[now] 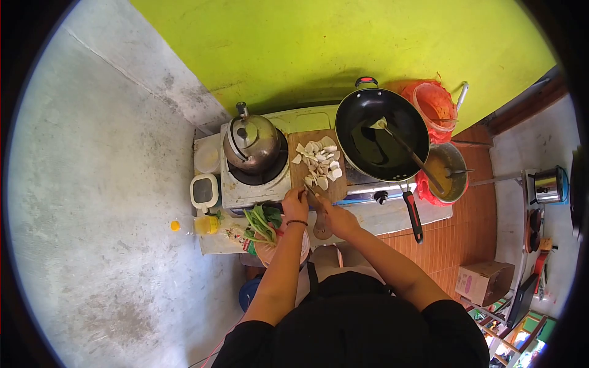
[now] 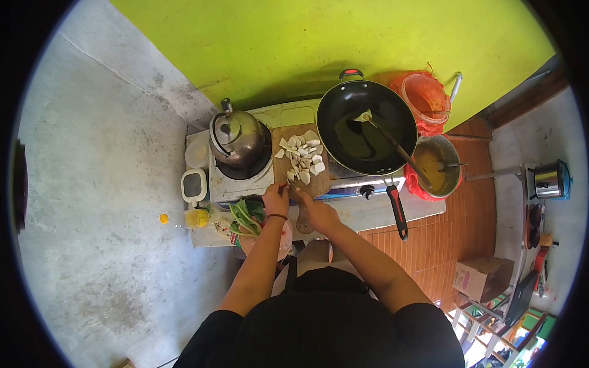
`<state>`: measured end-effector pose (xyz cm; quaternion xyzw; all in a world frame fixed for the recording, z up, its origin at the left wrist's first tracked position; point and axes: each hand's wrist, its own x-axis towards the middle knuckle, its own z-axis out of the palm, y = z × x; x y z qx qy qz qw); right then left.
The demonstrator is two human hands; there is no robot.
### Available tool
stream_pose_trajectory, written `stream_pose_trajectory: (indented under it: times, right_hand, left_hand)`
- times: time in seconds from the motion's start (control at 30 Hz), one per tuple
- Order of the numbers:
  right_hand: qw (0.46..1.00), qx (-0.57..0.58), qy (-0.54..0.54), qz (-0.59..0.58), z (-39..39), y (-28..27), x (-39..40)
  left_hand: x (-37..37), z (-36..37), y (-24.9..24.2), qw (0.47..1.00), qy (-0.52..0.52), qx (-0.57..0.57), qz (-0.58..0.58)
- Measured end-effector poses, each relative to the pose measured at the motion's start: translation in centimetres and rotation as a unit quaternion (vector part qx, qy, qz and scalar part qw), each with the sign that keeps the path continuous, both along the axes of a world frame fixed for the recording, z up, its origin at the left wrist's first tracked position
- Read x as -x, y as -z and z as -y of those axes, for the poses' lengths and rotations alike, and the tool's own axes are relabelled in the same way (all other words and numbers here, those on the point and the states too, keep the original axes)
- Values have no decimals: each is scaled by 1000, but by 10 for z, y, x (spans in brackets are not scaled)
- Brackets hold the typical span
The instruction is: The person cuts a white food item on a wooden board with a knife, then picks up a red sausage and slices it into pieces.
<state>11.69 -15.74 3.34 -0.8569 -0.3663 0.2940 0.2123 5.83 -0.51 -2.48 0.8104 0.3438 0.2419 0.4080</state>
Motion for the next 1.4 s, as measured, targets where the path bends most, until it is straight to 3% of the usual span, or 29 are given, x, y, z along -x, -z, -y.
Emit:
stream_pose_trajectory:
  times: [0.07, 0.17, 0.27, 0.37, 0.47, 0.57, 0.87, 1.07, 1.17, 1.27, 1.4]
  right_hand:
    - [998, -59, 21, -15, 9, 0, 1]
    - [996, -75, 45, -21, 19, -5, 0]
    - [994, -88, 58, -31, 25, -17, -4]
    - [991, -113, 62, -22, 32, -19, -6]
    - [990, -122, 71, -21, 39, -9, -7]
    - [988, -118, 92, -29, 43, -9, -6]
    - [987, -114, 107, -42, 47, -15, -5]
    - [990, -110, 82, -44, 48, -17, -1]
    - [991, -113, 56, -45, 48, -13, 1]
    - [997, -66, 3, -41, 44, -9, 1]
    - [998, -33, -47, -38, 37, -8, 0]
  left_hand:
    - [-5, 2, -6, 996, -21, 79, -23]
    - [-10, 1, 5, 996, -27, 83, 26]
    - [-14, 2, 2, 999, -7, 30, 34]
    - [-16, 3, -13, 997, 44, 8, -69]
    - [-23, 19, -45, 985, 53, -155, -61]
    - [-32, 19, -39, 965, 140, -212, -63]
    - [-25, 22, -31, 934, 165, -311, -53]
    - [-12, 26, -25, 985, 73, -155, 15]
    - [-4, 30, -14, 996, -54, 22, 72]
    - [3, 27, -3, 984, -146, 34, 97]
    - [-2, 23, -6, 980, -188, 57, 43]
